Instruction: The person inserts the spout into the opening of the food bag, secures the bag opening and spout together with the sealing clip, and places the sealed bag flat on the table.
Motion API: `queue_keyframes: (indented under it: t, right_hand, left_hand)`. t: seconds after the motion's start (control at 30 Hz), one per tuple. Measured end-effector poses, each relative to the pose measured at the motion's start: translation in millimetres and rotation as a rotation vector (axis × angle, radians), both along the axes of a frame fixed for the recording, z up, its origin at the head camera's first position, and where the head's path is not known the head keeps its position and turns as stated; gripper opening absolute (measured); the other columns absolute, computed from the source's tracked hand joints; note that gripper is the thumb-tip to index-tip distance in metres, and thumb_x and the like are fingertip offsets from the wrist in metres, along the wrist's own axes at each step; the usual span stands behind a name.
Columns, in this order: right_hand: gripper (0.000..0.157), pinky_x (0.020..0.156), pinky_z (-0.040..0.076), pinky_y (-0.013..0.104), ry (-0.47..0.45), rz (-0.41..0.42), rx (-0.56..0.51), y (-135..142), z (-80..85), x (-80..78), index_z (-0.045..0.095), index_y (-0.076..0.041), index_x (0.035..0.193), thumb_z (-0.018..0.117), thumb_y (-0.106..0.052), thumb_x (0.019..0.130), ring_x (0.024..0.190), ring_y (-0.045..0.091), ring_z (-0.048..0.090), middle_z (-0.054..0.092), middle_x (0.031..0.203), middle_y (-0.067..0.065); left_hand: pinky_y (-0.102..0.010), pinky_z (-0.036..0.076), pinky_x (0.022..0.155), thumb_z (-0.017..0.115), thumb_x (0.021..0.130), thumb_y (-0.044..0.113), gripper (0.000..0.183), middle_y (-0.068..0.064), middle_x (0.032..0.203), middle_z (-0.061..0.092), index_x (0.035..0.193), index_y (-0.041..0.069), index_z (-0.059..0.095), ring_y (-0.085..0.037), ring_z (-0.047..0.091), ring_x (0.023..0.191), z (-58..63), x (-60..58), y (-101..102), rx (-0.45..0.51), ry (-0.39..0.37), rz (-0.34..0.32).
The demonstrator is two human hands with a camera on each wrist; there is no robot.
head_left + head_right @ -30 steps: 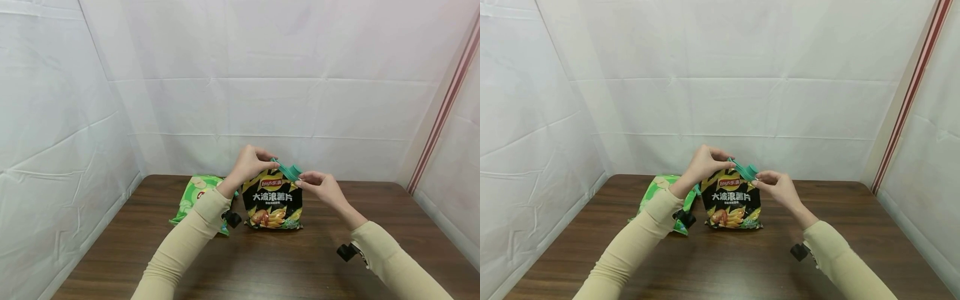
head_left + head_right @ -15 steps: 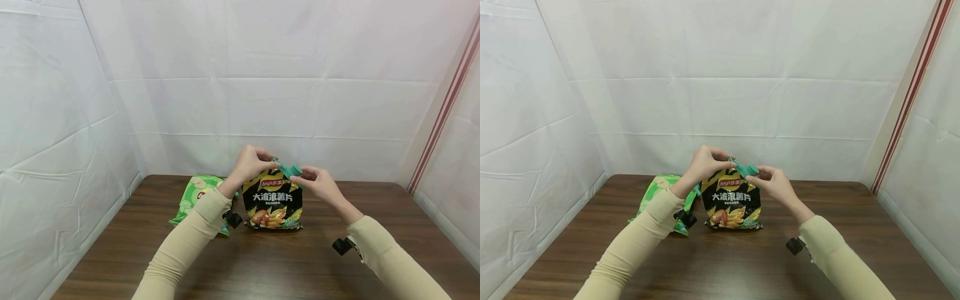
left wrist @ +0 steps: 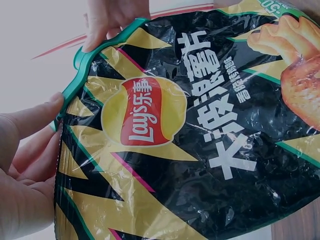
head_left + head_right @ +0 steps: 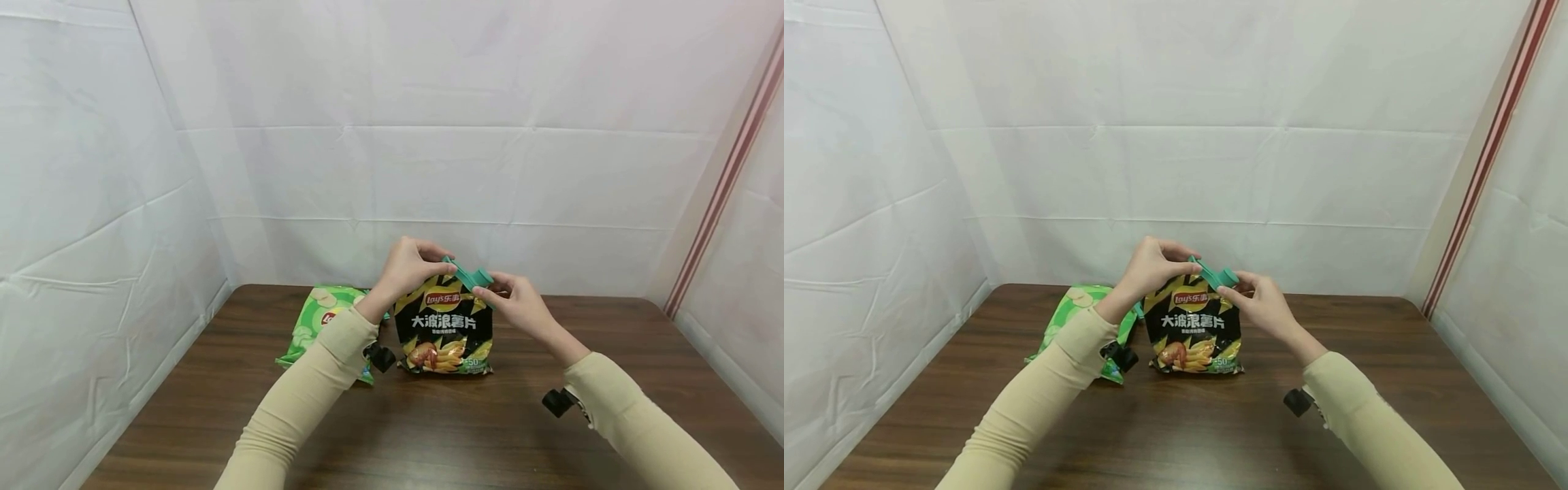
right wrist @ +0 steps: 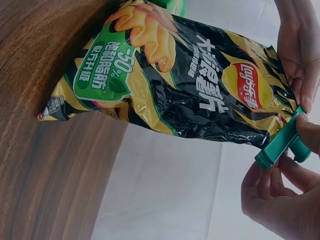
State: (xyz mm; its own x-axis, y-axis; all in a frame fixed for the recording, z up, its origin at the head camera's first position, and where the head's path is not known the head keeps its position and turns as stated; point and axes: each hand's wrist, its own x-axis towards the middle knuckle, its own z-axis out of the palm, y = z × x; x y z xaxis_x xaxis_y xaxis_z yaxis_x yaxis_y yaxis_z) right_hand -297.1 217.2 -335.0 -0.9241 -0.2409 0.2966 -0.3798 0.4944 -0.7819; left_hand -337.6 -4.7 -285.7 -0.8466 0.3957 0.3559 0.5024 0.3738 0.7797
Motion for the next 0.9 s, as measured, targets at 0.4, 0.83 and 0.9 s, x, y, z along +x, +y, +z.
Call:
queue_keyframes:
  t: [0.4,0.83,0.9]
  right_hand:
    - [0.040,0.062,0.053,0.032,0.044,-0.020,-0.012,-5,5.6,6.9,0.061,0.001,0.124,0.064,-0.021,0.091,0.084,0.027,0.069,0.071,0.098,0.019]
    - [0.034,0.057,0.051,0.030,0.081,-0.042,0.017,-17,30.3,31.1,0.061,0.008,0.119,0.064,-0.011,0.091,0.079,0.034,0.068,0.070,0.093,0.024]
    - [0.034,0.058,0.051,0.030,0.081,-0.043,0.011,-17,30.5,31.1,0.062,0.008,0.119,0.064,-0.011,0.091,0.080,0.035,0.068,0.070,0.093,0.024]
  left_hand:
    - [-0.025,0.053,0.067,0.078,0.079,0.016,0.019,-0.008,0.083,0.074,0.093,0.009,0.068,-0.013,0.070,0.076,-2.4,1.6,3,0.075,-0.052,0.032]
    - [-0.023,0.046,0.054,0.077,0.080,0.015,0.016,-0.010,0.087,0.073,0.082,0.008,0.062,-0.014,0.069,0.075,-9.9,5.9,7,0.142,-0.007,0.089]
    - [-0.024,0.046,0.054,0.077,0.080,0.015,0.016,-0.009,0.087,0.073,0.081,0.008,0.063,-0.015,0.069,0.076,-10.1,6.0,7,0.149,-0.017,0.087]
